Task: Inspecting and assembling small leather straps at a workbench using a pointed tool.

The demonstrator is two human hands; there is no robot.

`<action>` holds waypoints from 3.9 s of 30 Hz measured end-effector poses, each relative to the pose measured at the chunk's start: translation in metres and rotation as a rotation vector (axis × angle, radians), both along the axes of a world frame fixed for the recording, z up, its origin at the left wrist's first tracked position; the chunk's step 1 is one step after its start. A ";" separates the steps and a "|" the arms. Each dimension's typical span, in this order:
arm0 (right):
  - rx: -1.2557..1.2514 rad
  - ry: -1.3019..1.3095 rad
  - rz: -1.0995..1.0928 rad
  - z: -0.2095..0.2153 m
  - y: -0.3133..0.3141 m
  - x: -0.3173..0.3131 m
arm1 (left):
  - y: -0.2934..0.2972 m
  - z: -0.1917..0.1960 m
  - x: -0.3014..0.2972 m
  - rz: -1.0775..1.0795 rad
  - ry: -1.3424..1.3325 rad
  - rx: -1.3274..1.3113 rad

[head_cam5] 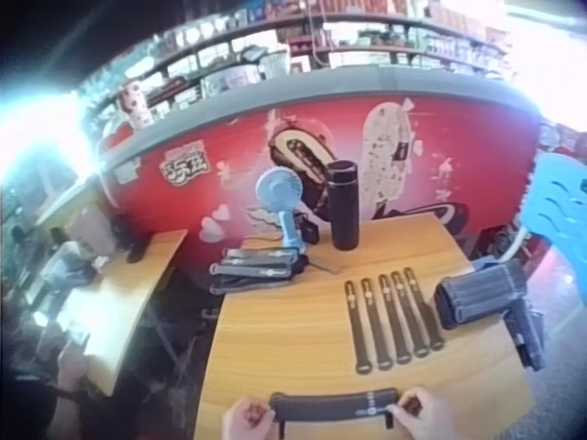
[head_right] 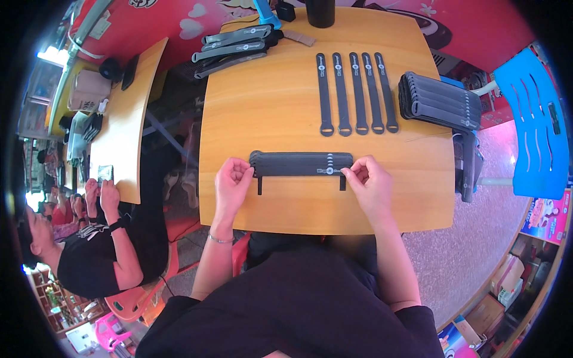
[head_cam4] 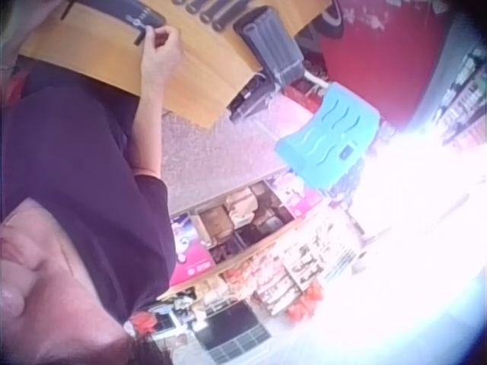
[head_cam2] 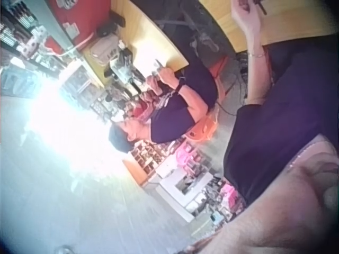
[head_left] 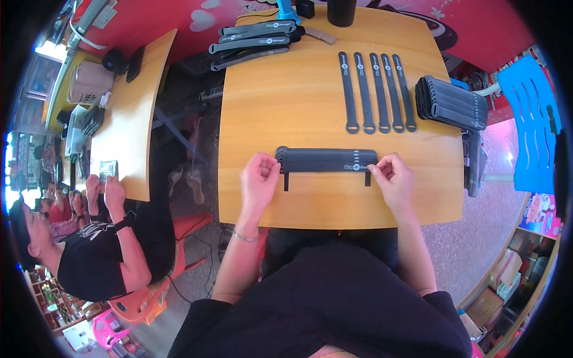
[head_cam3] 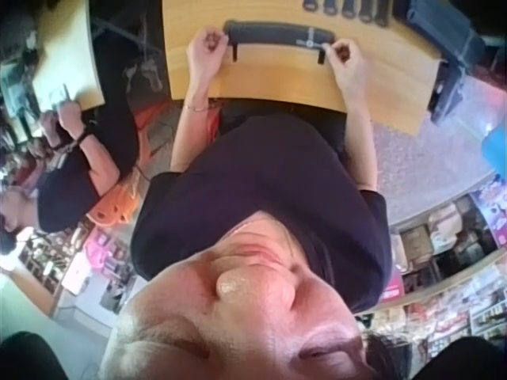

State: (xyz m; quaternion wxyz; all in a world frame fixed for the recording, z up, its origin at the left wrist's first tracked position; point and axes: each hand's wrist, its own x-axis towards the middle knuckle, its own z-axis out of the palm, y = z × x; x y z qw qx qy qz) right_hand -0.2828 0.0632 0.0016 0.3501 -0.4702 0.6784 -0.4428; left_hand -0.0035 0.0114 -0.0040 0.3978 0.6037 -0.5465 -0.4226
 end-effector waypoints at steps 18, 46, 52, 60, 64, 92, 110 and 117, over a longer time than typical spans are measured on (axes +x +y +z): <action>-0.054 0.095 -0.007 -0.002 -0.001 0.002 | 0.001 0.004 -0.001 0.004 -0.044 0.007; -0.060 0.061 -0.019 -0.001 -0.002 0.006 | 0.002 0.000 -0.002 0.019 -0.018 -0.030; -0.077 0.112 -0.015 -0.002 -0.002 0.005 | 0.001 0.000 -0.003 0.034 -0.050 -0.041; -0.113 0.191 -0.002 0.000 -0.001 0.006 | 0.004 -0.009 -0.001 0.043 -0.111 -0.089; -0.134 0.217 0.031 0.006 0.001 0.005 | 0.007 -0.002 -0.005 0.042 -0.135 -0.120; -0.236 0.020 -0.075 0.000 0.012 -0.007 | -0.094 0.002 -0.113 -0.303 -0.535 -0.435; -0.351 0.092 -0.051 0.003 0.013 -0.001 | -0.099 -0.001 -0.083 -0.161 -0.593 -0.365; -0.327 0.105 -0.036 0.000 0.015 -0.003 | -0.076 0.024 -0.068 -0.181 -0.400 -0.556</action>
